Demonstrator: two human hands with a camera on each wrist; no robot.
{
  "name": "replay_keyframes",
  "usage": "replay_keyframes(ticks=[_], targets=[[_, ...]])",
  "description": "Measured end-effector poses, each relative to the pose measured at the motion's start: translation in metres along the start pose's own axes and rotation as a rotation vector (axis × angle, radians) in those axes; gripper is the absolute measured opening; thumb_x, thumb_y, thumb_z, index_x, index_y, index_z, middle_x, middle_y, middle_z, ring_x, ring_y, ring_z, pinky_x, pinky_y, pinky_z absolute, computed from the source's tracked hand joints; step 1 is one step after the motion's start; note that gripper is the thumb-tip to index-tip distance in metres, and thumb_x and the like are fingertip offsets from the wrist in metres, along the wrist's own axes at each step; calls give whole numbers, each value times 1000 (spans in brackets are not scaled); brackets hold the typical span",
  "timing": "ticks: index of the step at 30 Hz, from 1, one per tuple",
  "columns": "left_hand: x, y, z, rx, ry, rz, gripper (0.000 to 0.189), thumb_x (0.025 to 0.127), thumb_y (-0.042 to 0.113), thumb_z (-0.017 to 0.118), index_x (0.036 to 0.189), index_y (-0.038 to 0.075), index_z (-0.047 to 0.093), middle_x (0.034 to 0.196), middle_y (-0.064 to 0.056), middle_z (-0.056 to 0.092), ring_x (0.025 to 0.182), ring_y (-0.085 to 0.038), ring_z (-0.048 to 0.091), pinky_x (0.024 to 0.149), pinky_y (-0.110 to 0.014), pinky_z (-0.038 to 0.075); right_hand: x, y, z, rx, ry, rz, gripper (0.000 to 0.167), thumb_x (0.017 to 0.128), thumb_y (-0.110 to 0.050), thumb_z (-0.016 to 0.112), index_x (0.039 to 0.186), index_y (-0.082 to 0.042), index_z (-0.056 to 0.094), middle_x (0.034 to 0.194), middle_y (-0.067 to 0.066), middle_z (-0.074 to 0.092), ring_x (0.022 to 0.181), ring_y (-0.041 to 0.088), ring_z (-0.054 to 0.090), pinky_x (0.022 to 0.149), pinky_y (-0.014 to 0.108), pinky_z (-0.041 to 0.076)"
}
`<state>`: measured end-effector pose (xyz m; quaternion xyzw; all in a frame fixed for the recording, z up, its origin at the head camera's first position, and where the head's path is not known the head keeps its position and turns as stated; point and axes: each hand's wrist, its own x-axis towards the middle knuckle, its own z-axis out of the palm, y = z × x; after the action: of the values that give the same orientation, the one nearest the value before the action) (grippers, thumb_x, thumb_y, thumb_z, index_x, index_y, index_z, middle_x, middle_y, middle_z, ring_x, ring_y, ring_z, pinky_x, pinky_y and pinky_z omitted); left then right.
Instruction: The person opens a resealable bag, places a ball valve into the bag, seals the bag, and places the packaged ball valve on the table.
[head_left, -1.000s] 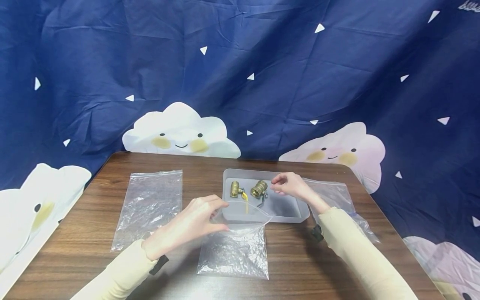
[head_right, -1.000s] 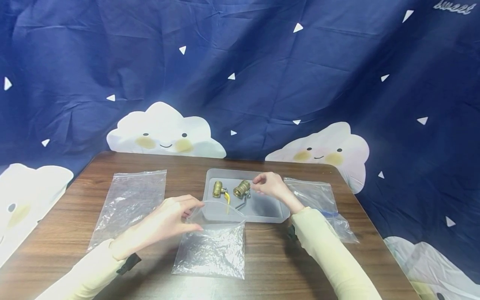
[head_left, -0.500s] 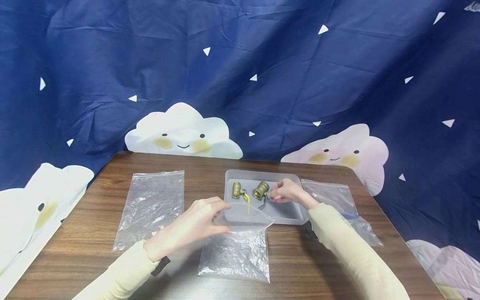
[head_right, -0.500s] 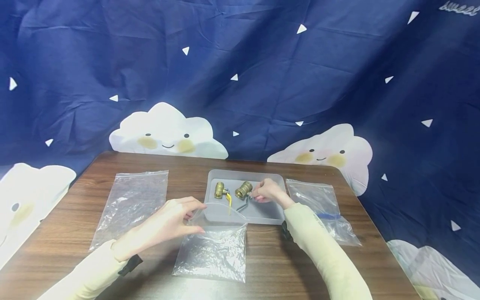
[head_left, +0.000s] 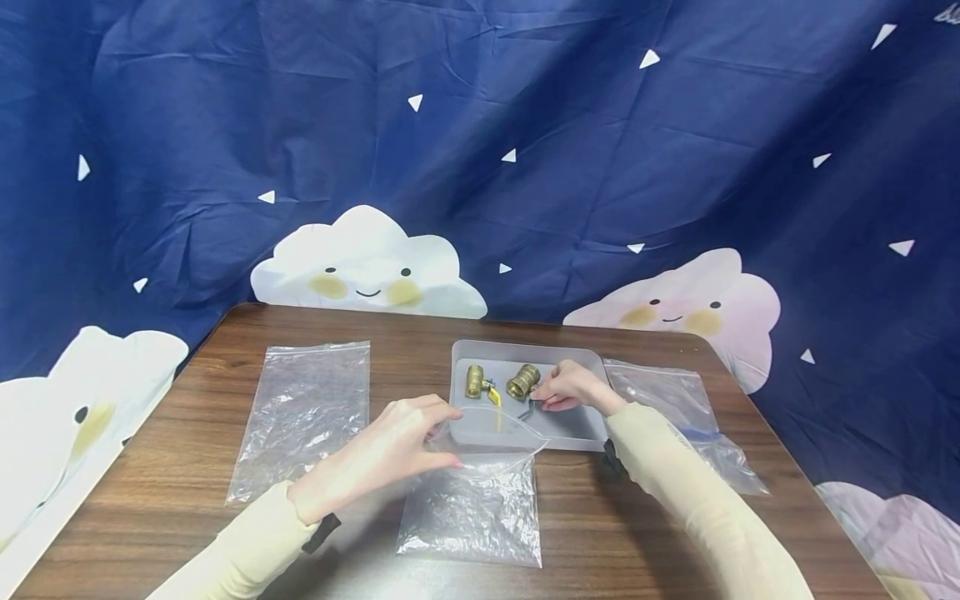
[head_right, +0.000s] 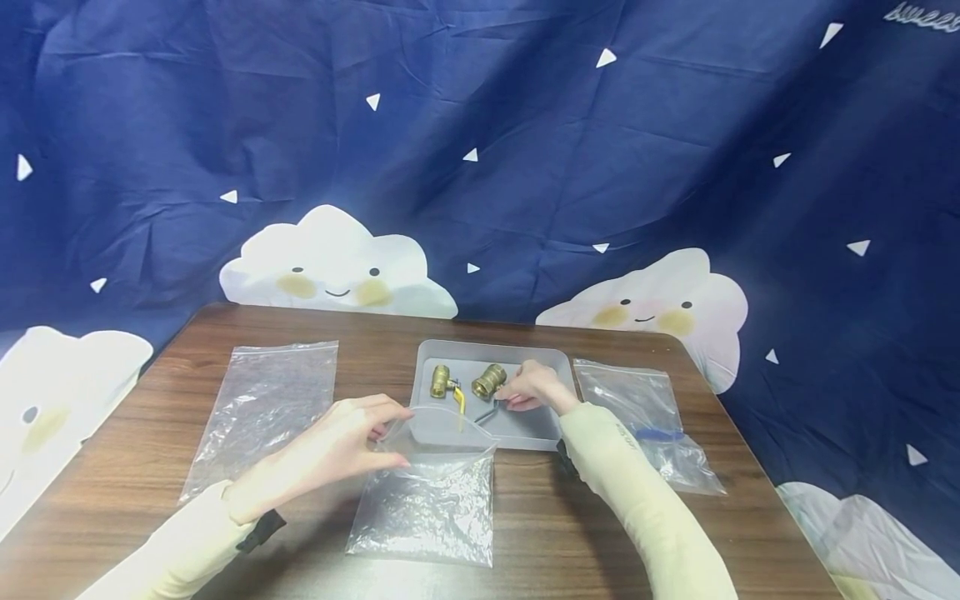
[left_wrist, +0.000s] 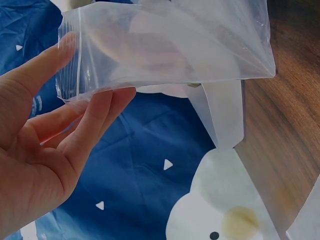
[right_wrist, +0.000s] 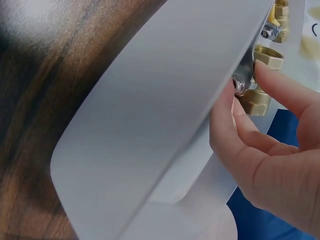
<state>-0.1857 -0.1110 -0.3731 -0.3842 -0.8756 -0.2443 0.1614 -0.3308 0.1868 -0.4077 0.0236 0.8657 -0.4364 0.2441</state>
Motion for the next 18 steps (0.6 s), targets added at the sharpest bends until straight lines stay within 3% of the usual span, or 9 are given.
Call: replay_keyframes(ticks=[12,18], targets=[[-1,0,2,-3,-4,0,48,75,30,85,113,4,70,98,-1,72,74,-9,65,68,-14,55,3,-3,4,-24,10,34,11,86,-7,73,87,0,64,62,-2,62,61,6,63,73,26,62],[0,0,1,-4,-12,-2,48,75,30,85,113,4,69,99,-2,72,76,-9,66,69,-14,56,3,-5,7,42,27,19,18,82,4,65,78,-7,50,68,1,58,64,9,61,75,28,63]])
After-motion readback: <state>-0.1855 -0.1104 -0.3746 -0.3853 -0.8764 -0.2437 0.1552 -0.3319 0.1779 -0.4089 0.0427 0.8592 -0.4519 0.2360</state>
